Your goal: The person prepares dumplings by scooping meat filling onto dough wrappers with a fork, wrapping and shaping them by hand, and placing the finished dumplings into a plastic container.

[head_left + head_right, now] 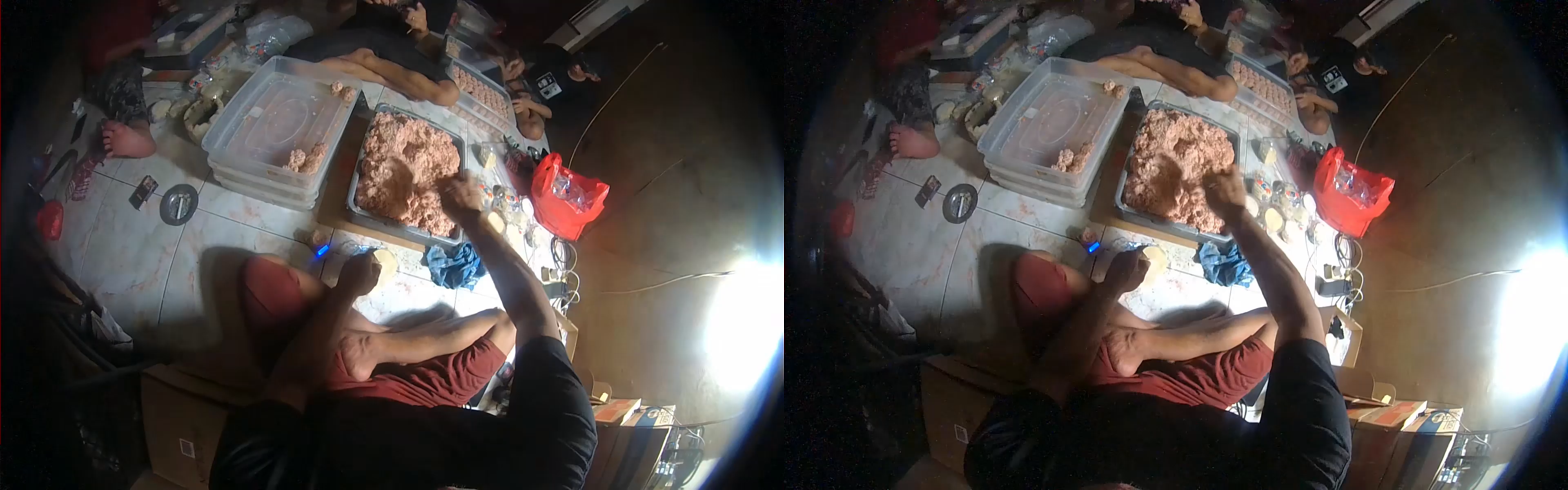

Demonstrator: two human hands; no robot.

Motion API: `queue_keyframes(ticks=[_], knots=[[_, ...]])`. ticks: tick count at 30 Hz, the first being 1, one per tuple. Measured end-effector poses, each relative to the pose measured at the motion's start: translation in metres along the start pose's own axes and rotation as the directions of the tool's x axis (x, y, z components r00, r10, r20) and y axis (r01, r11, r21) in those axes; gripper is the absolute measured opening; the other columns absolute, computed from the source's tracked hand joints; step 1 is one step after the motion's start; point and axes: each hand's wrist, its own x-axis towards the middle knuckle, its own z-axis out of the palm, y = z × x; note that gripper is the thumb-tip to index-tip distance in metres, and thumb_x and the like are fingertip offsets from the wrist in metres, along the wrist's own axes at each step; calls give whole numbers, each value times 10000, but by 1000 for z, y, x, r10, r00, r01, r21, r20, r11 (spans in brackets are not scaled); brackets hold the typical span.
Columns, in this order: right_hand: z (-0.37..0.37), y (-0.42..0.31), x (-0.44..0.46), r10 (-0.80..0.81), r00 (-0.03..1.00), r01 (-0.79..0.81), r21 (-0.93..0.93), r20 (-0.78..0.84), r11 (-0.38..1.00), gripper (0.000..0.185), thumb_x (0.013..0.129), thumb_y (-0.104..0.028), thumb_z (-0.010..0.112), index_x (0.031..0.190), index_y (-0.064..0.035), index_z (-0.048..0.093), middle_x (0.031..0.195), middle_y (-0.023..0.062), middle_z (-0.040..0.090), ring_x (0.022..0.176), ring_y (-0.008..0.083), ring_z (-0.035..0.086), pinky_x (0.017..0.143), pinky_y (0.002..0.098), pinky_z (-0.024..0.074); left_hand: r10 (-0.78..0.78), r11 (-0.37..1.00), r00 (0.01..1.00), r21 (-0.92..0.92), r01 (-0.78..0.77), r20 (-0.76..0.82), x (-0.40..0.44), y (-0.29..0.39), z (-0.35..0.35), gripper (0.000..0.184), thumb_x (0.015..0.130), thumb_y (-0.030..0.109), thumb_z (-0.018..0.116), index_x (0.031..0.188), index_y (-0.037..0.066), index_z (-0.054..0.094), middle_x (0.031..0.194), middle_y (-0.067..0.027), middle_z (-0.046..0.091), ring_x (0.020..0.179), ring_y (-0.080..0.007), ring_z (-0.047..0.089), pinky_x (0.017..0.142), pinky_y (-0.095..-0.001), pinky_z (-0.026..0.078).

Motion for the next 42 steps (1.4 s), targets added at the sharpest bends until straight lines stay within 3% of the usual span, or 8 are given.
queue_keyframes(ticks=[7, 9, 13, 19, 24, 31, 34, 42], knots=[[-28, 7, 15, 67, 910, -10, -141, 409, 990, 156, 907, -226, 543, 911, -140, 673, 924, 62, 703, 993, 238, 642, 946, 492, 344, -21, 973, 1000, -232, 21, 3, 2, 21, -28, 312, 804, 309, 781, 827, 21, 662, 829, -188, 694, 803, -354, 678, 725, -444, 511], [21, 16, -4, 21, 999, -24, -93, -33, 995, 148, 897, -175, 530, 940, -149, 669, 991, 46, 703, 1044, 226, 642, 1025, 492, 320, -64, 975, 997, -209, 73, 54, 6, 34, -41, 357, 790, 340, 799, 800, 13, 654, 811, -179, 687, 777, -324, 665, 710, -428, 500], [-19, -20, 2, -24, 905, 67, -87, 425, 994, 156, 929, -217, 531, 910, -122, 652, 975, 47, 692, 993, 239, 658, 997, 508, 379, 46, 946, 998, -321, -33, 32, 6, 32, -34, 375, 838, 333, 780, 743, 37, 570, 643, -44, 541, 616, -137, 491, 586, -347, 415], [-44, -2, 18, -131, 927, 236, 274, -352, 933, 176, 917, -230, 553, 799, -107, 599, 748, 125, 657, 711, 334, 664, 703, 516, 446, -6, 840, 992, -540, -64, -127, 10, 30, -36, 333, 861, 287, 764, 773, 37, 562, 680, -30, 557, 665, -90, 492, 593, -291, 412], [-34, -53, 44, -283, 862, 146, -329, -420, 933, 161, 929, -142, 490, 848, -128, 627, 886, 81, 663, 827, 244, 615, 909, 438, 389, 168, 952, 985, -253, -172, -37, -6, 37, -30, 469, 781, 442, 809, 803, 30, 587, 733, -139, 614, 712, -269, 603, 680, -392, 469], [-52, -45, 12, -475, 835, 483, -46, -278, 875, 89, 872, -146, 569, 804, -103, 609, 825, 80, 642, 840, 253, 633, 812, 412, 402, -61, 930, 992, -367, 17, -111, 6, 13, -25, 371, 812, 368, 767, 843, 23, 633, 759, -154, 655, 738, -313, 651, 673, -405, 487], [-52, -28, -12, 27, 988, 74, 618, -152, 783, 104, 915, -117, 589, 933, -33, 648, 728, 133, 625, 678, 291, 638, 626, 403, 467, -57, 958, 993, -286, 24, -108, 8, 7, -18, 332, 827, 331, 768, 847, 22, 648, 742, -117, 657, 681, -226, 610, 651, -380, 480], [1, -28, -82, 516, 856, -399, 685, 39, 610, 263, 881, -136, 581, 1107, -55, 689, 883, 221, 705, 815, 358, 688, 724, 450, 518, -31, 900, 968, -429, -81, -249, 3, 35, -11, 160, 875, 164, 732, 941, 26, 684, 860, -10, 655, 796, -102, 576, 729, -264, 482]])
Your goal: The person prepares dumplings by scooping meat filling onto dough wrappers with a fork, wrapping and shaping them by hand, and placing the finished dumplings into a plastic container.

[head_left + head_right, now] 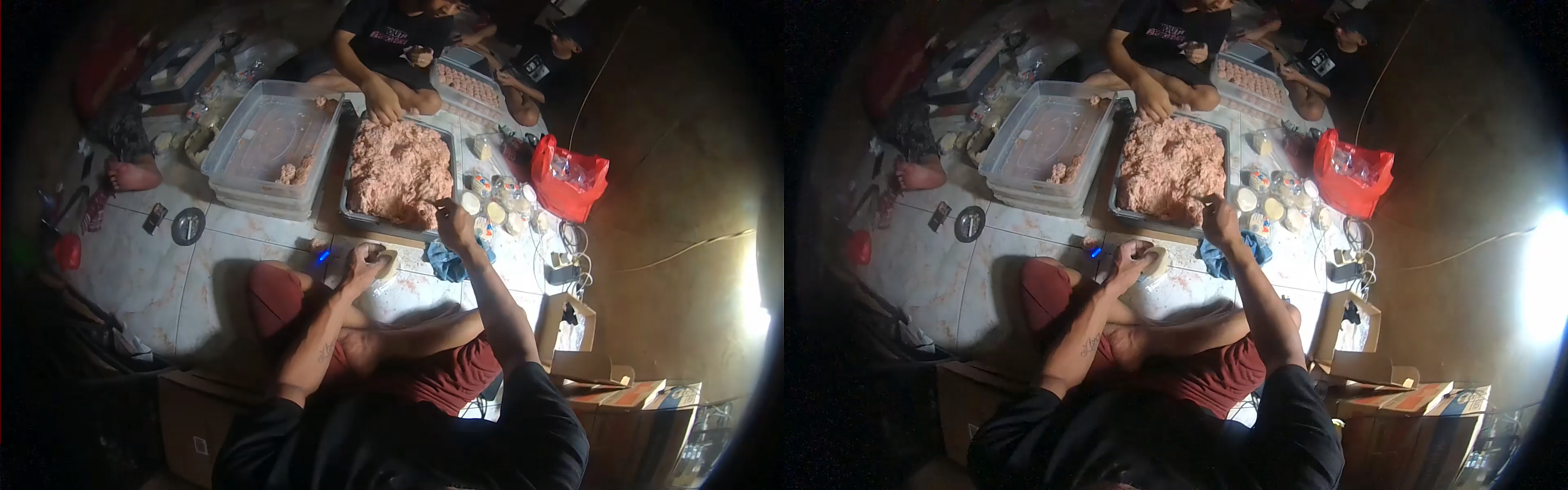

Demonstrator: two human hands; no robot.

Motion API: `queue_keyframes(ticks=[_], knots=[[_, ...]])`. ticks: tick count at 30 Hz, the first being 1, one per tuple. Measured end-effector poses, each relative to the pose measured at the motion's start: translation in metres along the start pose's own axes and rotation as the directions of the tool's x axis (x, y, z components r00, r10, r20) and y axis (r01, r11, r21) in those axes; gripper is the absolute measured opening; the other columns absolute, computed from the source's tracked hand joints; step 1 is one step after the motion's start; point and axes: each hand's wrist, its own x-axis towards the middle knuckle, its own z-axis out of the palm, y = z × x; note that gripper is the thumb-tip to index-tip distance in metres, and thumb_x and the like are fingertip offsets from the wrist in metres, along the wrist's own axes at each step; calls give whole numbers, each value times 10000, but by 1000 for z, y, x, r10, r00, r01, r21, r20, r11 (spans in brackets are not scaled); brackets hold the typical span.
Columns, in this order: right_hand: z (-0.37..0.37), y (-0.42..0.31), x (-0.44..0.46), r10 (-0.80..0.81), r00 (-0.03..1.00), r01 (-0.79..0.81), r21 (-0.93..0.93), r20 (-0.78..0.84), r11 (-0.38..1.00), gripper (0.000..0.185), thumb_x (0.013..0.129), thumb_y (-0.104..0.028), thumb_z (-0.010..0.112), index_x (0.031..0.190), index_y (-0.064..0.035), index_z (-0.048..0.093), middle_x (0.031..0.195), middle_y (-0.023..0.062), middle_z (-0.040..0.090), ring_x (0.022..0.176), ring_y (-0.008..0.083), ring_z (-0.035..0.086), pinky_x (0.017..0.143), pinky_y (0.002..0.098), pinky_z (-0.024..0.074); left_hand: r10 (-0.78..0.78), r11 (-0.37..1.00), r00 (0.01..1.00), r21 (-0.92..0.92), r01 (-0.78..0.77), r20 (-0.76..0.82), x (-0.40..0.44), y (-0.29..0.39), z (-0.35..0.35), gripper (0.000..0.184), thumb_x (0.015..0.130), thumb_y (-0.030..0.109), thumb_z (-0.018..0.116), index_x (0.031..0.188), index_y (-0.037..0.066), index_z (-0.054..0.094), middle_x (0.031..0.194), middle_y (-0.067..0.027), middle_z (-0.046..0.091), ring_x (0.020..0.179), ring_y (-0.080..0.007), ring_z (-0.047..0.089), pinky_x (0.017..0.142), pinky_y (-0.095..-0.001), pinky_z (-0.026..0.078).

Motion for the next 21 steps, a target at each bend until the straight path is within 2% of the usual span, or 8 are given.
queue_keyframes(ticks=[3, 6, 9, 10, 13, 17, 19, 21], knots=[[8, -12, -25, -379, 905, 258, -459, -194, 850, 242, 880, -149, 606, 1080, -43, 694, 1010, 244, 690, 1004, 370, 649, 825, 462, 487, -75, 970, 991, -220, 98, 112, -1, 17, -4, 174, 877, 172, 751, 956, 38, 673, 900, 31, 637, 810, -59, 553, 730, -243, 466], [18, -26, -44, -230, 932, 251, 40, -281, 967, 290, 955, -267, 608, 903, 16, 640, 818, 202, 669, 779, 334, 656, 692, 447, 485, -118, 986, 988, -133, 105, -97, -2, -13, -1, 413, 853, 241, 764, 1148, -1, 605, 1103, -92, 584, 901, -128, 550, 776, -301, 489], [26, -63, -93, 70, 980, -147, 442, 187, 885, 530, 966, -452, 608, 870, 69, 613, 715, 237, 608, 659, 278, 581, 644, 420, 472, 70, 996, 959, 75, -51, -276, -21, -60, 12, 453, 880, 223, 746, 1223, 5, 547, 1221, -110, 532, 982, -127, 556, 768, -278, 500], [41, -56, -103, 62, 965, -158, 376, 254, 913, 546, 965, -475, 599, 883, 65, 601, 722, 237, 595, 669, 263, 573, 650, 404, 469, -115, 956, 990, -262, 133, 81, -24, 10, -3, 375, 913, 186, 719, 1207, 3, 572, 1141, -90, 579, 940, -126, 591, 751, -271, 517], [59, -33, -120, 109, 958, -250, 590, 264, 767, 387, 1023, -359, 549, 902, 9, 560, 683, 44, 533, 629, 124, 479, 556, 304, 418, -233, 918, 953, -281, 280, 192, -21, 42, -10, 280, 931, 155, 703, 1155, 14, 612, 1022, -52, 633, 839, -100, 604, 701, -260, 522], [52, -10, -124, 275, 955, -286, 607, 114, 741, 307, 1035, -258, 523, 886, 4, 585, 701, 26, 552, 641, 94, 481, 553, 290, 412, -330, 837, 939, -489, 245, -94, -20, 24, -27, 267, 929, 226, 717, 1090, 29, 634, 998, -39, 677, 812, -102, 634, 647, -243, 500], [45, -8, -120, 291, 956, -276, 461, 40, 843, 301, 1022, -255, 545, 902, 15, 603, 713, 74, 595, 661, 171, 566, 610, 325, 459, -407, 776, 902, -577, 256, -146, -19, 21, -43, 419, 940, 347, 688, 1230, 65, 577, 1154, -58, 638, 1065, -202, 611, 895, -407, 502], [49, -10, -118, -47, 998, 34, 359, 29, 933, 371, 961, -340, 627, 893, 25, 639, 842, 205, 674, 739, 323, 656, 680, 417, 512, -400, 833, 895, -486, 266, -195, -18, -7, -55, 470, 936, 412, 672, 1260, 92, 553, 1167, -49, 624, 1173, -219, 554, 942, -464, 470]])
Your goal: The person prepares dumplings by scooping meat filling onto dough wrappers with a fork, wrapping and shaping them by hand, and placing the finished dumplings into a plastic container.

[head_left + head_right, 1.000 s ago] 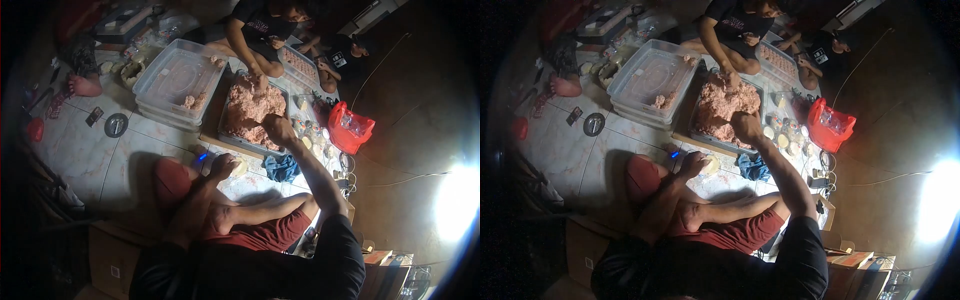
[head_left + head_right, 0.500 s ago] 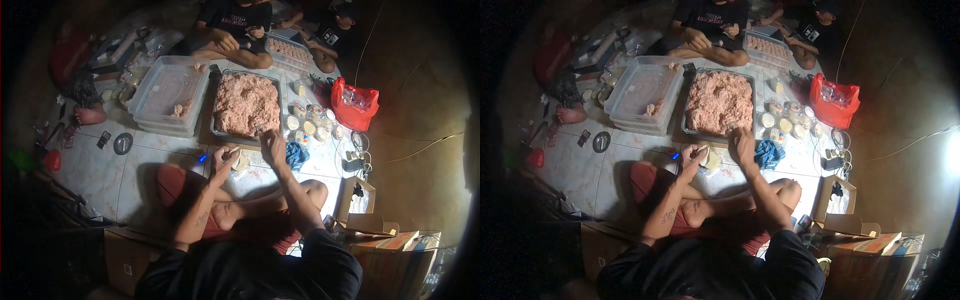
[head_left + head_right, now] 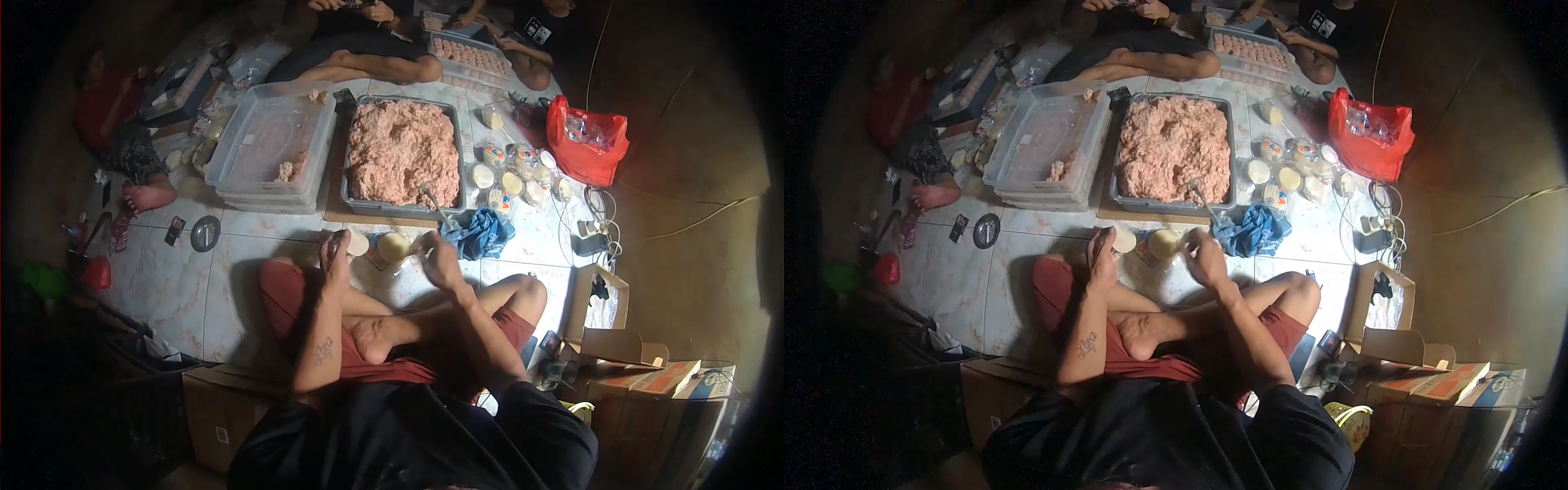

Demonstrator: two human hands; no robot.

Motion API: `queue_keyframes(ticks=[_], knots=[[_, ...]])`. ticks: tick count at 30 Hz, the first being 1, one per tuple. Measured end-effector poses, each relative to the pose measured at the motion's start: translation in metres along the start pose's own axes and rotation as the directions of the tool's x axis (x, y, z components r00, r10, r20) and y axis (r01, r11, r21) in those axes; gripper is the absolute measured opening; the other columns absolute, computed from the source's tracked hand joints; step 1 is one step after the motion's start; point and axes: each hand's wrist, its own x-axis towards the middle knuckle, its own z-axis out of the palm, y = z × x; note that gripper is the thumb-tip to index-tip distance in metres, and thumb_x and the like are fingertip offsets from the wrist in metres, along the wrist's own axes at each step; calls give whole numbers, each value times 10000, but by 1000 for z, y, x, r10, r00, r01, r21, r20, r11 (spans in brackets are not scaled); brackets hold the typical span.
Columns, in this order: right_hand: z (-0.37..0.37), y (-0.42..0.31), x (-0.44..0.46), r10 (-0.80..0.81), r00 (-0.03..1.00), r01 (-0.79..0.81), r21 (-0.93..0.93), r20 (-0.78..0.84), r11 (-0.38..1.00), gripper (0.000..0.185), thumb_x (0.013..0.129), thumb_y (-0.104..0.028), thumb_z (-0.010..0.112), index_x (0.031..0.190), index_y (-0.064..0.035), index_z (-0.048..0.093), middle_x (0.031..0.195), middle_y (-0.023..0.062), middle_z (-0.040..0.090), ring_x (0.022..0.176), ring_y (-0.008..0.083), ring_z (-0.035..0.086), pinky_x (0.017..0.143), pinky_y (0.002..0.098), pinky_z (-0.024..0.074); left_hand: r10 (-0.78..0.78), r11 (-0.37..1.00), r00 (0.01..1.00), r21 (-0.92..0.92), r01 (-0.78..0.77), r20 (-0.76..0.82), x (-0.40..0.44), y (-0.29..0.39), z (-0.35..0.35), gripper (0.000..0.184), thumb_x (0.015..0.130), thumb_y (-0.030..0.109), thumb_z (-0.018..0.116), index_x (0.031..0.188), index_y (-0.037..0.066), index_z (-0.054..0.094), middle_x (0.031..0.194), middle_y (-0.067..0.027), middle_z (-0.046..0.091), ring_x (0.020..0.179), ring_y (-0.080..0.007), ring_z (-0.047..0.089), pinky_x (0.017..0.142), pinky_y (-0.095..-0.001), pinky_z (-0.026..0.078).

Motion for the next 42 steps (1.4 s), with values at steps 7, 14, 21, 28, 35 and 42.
queue_keyframes(ticks=[7, 14, 21, 28, 35, 42], knots=[[-24, -34, 33, -171, 881, -73, -484, -441, 872, 188, 872, -146, 646, 977, -2, 586, 941, 254, 623, 921, 434, 589, 813, 488, 457, -62, 998, 988, 26, 59, 141, -6, 13, -8, 317, 924, 320, 687, 1082, 48, 649, 1063, -44, 637, 1008, -170, 593, 883, -354, 489], [-26, 7, 87, 321, 940, -336, -146, -120, 930, 573, 925, -393, 654, 1199, 62, 439, 993, 279, 651, 961, 412, 656, 830, 483, 494, -136, 830, 891, -441, 341, 432, 3, -3, 8, 283, 942, 351, 644, 1086, 107, 654, 1115, -44, 682, 1057, -217, 652, 948, -399, 513], [-18, 35, 141, -304, 947, 215, -492, -106, 843, 204, 807, -139, 686, 832, -1, 539, 713, 251, 605, 695, 458, 617, 619, 527, 480, -223, 690, 698, -396, 606, 680, -37, 35, 41, 709, 971, 595, 475, 1360, 3, 516, 1376, -195, 570, 1256, -332, 566, 1095, -468, 418], [-66, -105, 55, -8, 989, -6, -94, -145, 996, 97, 913, -47, 571, 972, -2, 633, 835, 232, 648, 782, 394, 657, 691, 421, 507, -111, 468, 758, -639, 610, 643, -35, 79, 58, 807, 962, 649, 446, 1354, -54, 499, 1399, -260, 529, 1328, -398, 493, 1164, -518, 336], [-10, -84, -15, -192, 956, 210, 57, -222, 976, 156, 865, 99, 585, 1000, 32, 627, 820, 210, 573, 734, 401, 580, 642, 428, 461, -27, 484, 757, -654, 582, 653, -60, 119, 93, 998, 913, 737, 428, 1469, -86, 329, 1529, -237, 381, 1431, -348, 355, 1200, -474, 250], [-19, -83, -21, -320, 933, 321, 20, 163, 947, 137, 862, 44, 537, 967, 34, 625, 798, 210, 558, 772, 402, 557, 661, 447, 456, -73, 460, 812, -702, 543, 580, -40, 92, 73, 936, 915, 709, 457, 1379, -105, 448, 1457, -263, 458, 1368, -369, 423, 1169, -525, 309]])
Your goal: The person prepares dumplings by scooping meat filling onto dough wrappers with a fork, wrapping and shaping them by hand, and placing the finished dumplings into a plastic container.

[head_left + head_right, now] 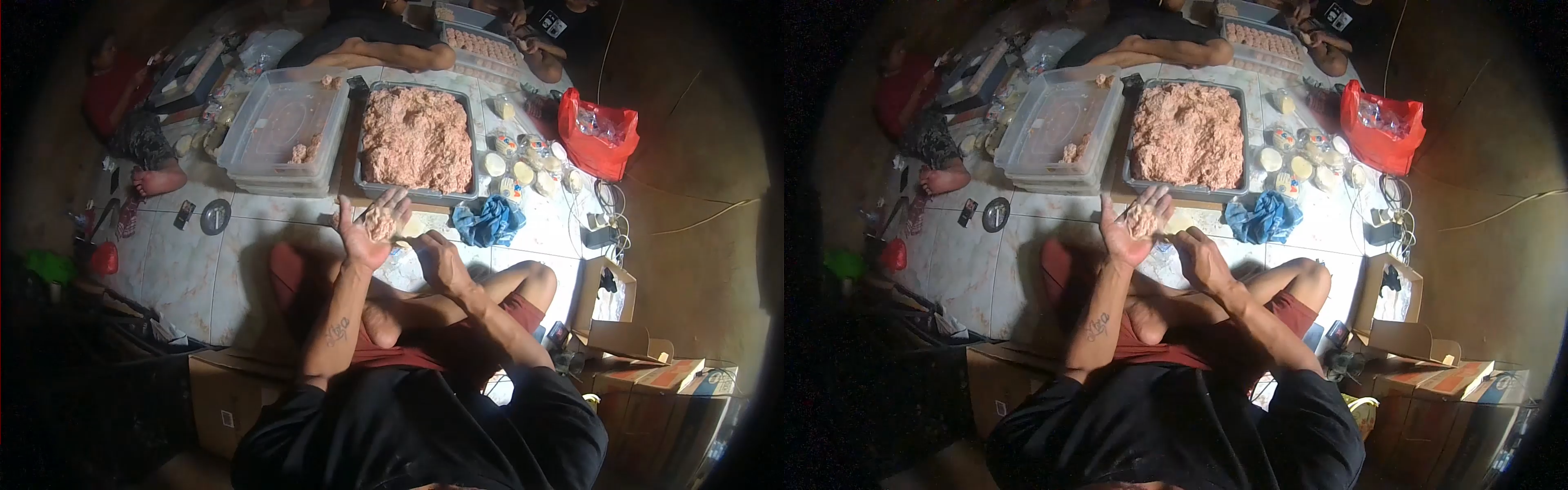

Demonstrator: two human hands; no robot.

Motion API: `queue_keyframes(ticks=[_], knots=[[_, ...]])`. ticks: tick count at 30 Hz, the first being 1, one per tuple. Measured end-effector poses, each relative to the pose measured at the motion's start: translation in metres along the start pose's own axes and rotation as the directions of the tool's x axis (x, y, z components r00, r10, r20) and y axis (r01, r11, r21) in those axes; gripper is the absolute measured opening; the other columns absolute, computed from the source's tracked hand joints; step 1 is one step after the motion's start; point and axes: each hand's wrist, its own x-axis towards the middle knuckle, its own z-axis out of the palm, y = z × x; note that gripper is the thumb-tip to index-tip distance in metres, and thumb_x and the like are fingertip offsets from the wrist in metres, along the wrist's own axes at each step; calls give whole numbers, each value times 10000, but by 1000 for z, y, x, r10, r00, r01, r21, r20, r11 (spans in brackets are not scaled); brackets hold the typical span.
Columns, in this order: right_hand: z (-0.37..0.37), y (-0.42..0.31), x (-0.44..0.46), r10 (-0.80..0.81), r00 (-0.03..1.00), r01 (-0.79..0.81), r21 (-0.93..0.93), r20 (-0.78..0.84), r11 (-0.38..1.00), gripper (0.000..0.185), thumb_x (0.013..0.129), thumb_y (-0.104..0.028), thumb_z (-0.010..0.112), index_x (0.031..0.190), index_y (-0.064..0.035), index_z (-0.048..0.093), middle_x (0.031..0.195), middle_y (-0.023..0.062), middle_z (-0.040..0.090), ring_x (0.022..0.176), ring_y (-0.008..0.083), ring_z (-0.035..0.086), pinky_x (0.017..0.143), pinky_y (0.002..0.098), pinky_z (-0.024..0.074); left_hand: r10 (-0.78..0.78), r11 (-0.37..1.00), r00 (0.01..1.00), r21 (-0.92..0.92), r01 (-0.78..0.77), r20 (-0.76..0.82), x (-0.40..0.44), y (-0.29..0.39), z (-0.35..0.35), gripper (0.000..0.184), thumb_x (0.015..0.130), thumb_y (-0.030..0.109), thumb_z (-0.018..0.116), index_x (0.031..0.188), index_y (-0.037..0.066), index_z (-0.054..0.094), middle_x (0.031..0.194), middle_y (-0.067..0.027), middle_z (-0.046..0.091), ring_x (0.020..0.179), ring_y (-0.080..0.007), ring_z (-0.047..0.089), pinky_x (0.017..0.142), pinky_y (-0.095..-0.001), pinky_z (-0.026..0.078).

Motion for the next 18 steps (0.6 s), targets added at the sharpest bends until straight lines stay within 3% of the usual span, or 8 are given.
queue_keyframes(ticks=[3, 4, 6, 9, 12, 13, 16, 18], knots=[[-21, -13, -2, -72, 996, 75, -54, 49, 996, 117, 848, 33, 521, 923, 41, 611, 821, 215, 580, 806, 412, 557, 680, 462, 462, 130, 991, 960, 22, -129, -249, -4, 3, -11, 922, 891, 714, 505, 1312, -107, 501, 1422, -272, 498, 1325, -370, 485, 1149, -507, 351], [-25, -18, -1, -66, 997, 69, -59, 47, 996, 117, 848, 33, 521, 923, 41, 611, 821, 215, 580, 806, 412, 557, 680, 462, 462, 122, 992, 961, 19, -122, -249, -4, 3, -15, 922, 891, 714, 505, 1312, -107, 501, 1422, -272, 498, 1325, -370, 485, 1149, -507, 351], [-28, -27, 1, 152, 986, -153, 9, 68, 988, 103, 845, 30, 503, 883, 43, 597, 855, 216, 602, 822, 420, 558, 704, 481, 470, 70, 988, 990, -128, -85, -121, -8, 0, -20, 896, 903, 702, 493, 1288, -106, 520, 1363, -262, 555, 1293, -374, 518, 1134, -512, 368], [-4, 2, -13, -61, 996, 65, -52, 67, 997, 183, 837, 16, 510, 968, 56, 631, 930, 232, 636, 859, 436, 583, 741, 483, 491, 11, 978, 993, -208, -35, -116, -8, -10, -26, 855, 922, 671, 473, 1302, -94, 515, 1336, -246, 580, 1250, -368, 553, 1116, -515, 387], [-13, 3, -15, 45, 989, -33, -86, 144, 996, 240, 831, 7, 522, 1036, 62, 634, 949, 248, 640, 866, 437, 591, 747, 486, 495, -15, 979, 993, -202, -9, -116, -11, -1, -46, 811, 930, 622, 479, 1328, -84, 511, 1335, -225, 591, 1231, -359, 569, 1100, -518, 398], [-19, 0, -14, -26, 992, 37, -91, 121, 995, 242, 833, 9, 530, 1049, 66, 624, 921, 261, 634, 848, 444, 590, 730, 493, 494, -16, 976, 991, -216, -13, -131, -12, 3, -48, 800, 929, 608, 487, 1331, -83, 512, 1329, -218, 597, 1231, -355, 570, 1092, -519, 406], [-36, -23, -2, 61, 989, -51, -74, 135, 996, 208, 842, 22, 532, 1027, 61, 619, 889, 262, 629, 831, 451, 581, 716, 490, 491, 5, 964, 997, -264, -24, -71, -15, 8, -45, 791, 923, 590, 503, 1346, -78, 503, 1338, -204, 597, 1235, -348, 567, 1083, -518, 409], [-31, -18, -3, 23, 992, -13, -80, 122, 997, 169, 861, 22, 521, 999, 51, 614, 881, 258, 629, 846, 452, 573, 721, 492, 482, 50, 963, 988, -255, -87, -148, -16, 2, -38, 787, 924, 580, 517, 1356, -78, 492, 1352, -210, 585, 1239, -351, 565, 1095, -510, 395]])
